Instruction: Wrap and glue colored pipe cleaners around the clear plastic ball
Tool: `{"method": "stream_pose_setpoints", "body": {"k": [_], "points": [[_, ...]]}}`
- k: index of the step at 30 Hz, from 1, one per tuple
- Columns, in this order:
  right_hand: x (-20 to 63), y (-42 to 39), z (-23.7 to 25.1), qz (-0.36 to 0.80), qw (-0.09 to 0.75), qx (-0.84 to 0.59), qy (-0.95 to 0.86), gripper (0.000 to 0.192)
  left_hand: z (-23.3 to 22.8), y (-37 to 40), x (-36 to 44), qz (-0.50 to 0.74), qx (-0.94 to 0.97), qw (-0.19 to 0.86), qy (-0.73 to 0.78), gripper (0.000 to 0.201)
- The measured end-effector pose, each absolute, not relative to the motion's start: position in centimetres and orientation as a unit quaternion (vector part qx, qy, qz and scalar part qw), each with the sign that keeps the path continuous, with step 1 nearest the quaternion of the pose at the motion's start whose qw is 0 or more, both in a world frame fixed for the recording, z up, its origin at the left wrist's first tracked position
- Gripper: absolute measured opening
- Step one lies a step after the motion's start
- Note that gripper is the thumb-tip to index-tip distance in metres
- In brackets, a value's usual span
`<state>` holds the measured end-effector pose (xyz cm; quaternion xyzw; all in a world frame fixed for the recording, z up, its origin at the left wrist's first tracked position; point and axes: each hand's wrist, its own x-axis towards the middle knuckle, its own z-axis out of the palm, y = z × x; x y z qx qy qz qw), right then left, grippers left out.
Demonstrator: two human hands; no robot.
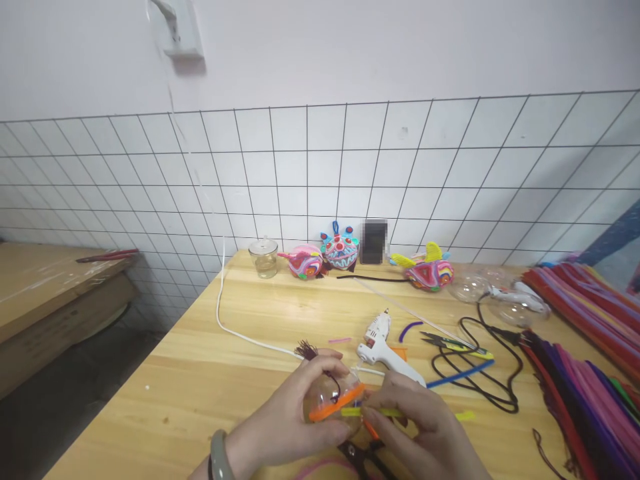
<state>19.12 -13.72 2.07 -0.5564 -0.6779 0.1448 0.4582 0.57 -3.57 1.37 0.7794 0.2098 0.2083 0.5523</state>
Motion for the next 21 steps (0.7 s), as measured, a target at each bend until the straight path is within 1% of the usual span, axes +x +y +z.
{"method": "stream_pose_setpoints", "body": {"k": [4, 13, 21], "points": [[19.03, -13.75, 2.05, 0.139, 0.469, -0.555, -0.673, 0.016, 1.22, -3.5, 0.52, 0.209, 0.784, 0.546, 0.209, 0.053], [19.05, -13.74, 1.72, 0.127, 0.464, -0.564, -0.671, 0.015, 1.86, -3.58, 0.61, 0.208, 0.787, 0.541, 0.211, 0.05], [18.9, -13.68, 1.82, 0.121, 0.462, -0.564, -0.673, 0.017, 2.09, -3.78, 0.72, 0.205, 0.77, 0.57, 0.198, 0.049]]}}
